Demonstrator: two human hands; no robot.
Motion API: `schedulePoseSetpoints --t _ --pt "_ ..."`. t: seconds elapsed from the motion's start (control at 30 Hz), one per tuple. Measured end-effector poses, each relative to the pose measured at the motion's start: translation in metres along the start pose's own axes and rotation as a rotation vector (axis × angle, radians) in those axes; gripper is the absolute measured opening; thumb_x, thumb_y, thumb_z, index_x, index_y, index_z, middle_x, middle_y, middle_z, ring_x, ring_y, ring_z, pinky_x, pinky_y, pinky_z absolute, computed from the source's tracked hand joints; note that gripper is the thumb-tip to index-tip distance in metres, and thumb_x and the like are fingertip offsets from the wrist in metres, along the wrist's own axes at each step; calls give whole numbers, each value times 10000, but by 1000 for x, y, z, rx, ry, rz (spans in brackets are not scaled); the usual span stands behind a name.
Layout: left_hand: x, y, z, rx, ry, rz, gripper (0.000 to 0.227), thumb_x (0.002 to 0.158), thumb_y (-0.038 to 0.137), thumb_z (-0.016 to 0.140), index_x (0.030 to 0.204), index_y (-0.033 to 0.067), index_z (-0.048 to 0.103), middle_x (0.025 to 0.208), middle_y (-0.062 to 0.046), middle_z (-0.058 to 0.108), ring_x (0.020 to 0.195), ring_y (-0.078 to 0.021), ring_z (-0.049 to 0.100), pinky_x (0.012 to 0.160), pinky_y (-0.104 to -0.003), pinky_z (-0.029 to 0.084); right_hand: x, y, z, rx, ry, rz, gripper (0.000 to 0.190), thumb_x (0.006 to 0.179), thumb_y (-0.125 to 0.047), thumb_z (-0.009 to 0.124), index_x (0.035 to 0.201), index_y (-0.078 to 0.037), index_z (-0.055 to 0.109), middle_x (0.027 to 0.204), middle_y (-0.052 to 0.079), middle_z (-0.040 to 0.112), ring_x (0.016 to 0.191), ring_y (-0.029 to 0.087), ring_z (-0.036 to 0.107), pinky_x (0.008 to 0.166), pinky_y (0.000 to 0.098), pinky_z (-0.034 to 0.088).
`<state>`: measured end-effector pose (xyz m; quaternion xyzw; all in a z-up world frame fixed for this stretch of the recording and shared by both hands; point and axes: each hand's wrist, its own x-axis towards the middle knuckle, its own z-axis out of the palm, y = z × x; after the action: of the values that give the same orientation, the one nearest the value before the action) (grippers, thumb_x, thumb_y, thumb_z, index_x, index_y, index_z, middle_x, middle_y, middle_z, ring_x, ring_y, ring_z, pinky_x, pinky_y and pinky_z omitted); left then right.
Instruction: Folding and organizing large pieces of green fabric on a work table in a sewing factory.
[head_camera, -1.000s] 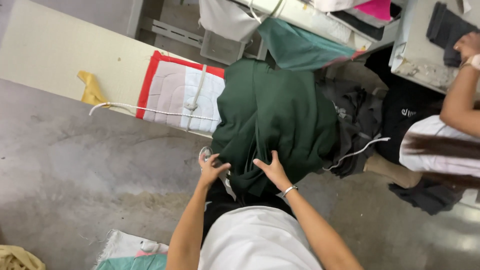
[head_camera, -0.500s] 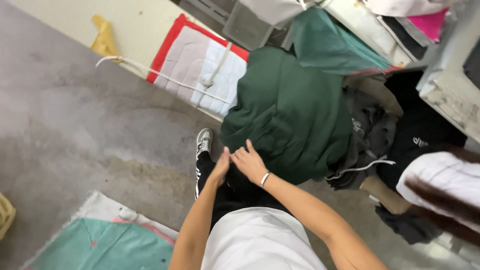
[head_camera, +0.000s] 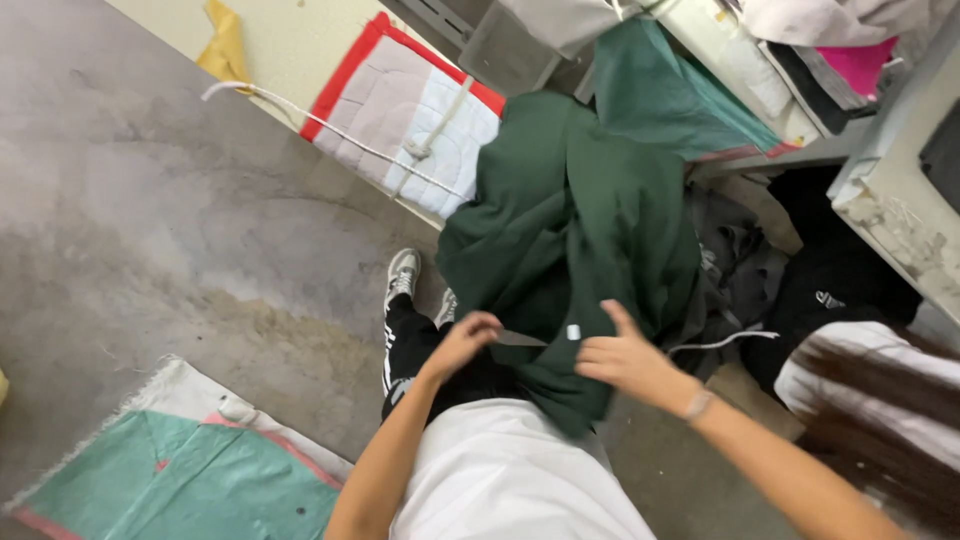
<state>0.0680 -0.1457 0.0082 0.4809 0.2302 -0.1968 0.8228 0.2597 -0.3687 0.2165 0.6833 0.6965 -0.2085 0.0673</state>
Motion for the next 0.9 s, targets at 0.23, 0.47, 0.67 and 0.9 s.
schedulePoseSetpoints --t 0.23,0.47,0.67,0.9 --pt "59 -58 -19 130 516 -45 298 922 168 716 1215 195 669 1038 -54 722 852 -188 749 795 -321 603 -107 49 -8 58 -69 84 580 631 -10 604 1156 -256 627 1066 -92 682 1178 108 575 1196 773 152" --pt "51 -30 26 364 292 69 274 882 148 736 1155 173 723 1053 -94 700 1044 -288 703 924 -398 558 -122 62 -27 174 -31 117 548 614 15 539 1094 -236 618 1073 -100 680 1211 93 580 1221 692 147" --pt "77 -26 106 585 -16 289 576 812 309 804 1344 293 587 1301 -78 474 1274 -371 570 1055 -482 522 -109 66 -11 218 -39 89 766 526 113 496 1181 -259 633 1084 -87 700 1201 103 597 1224 671 124" --pt "62 64 48 907 685 105 676 848 244 770 1463 296 492 1395 -155 376 1312 -470 399 1087 -642 355 -151 85 -31 178 -49 185 637 638 60 528 1195 -232 624 1136 -56 718 1239 114 587 1199 733 115"
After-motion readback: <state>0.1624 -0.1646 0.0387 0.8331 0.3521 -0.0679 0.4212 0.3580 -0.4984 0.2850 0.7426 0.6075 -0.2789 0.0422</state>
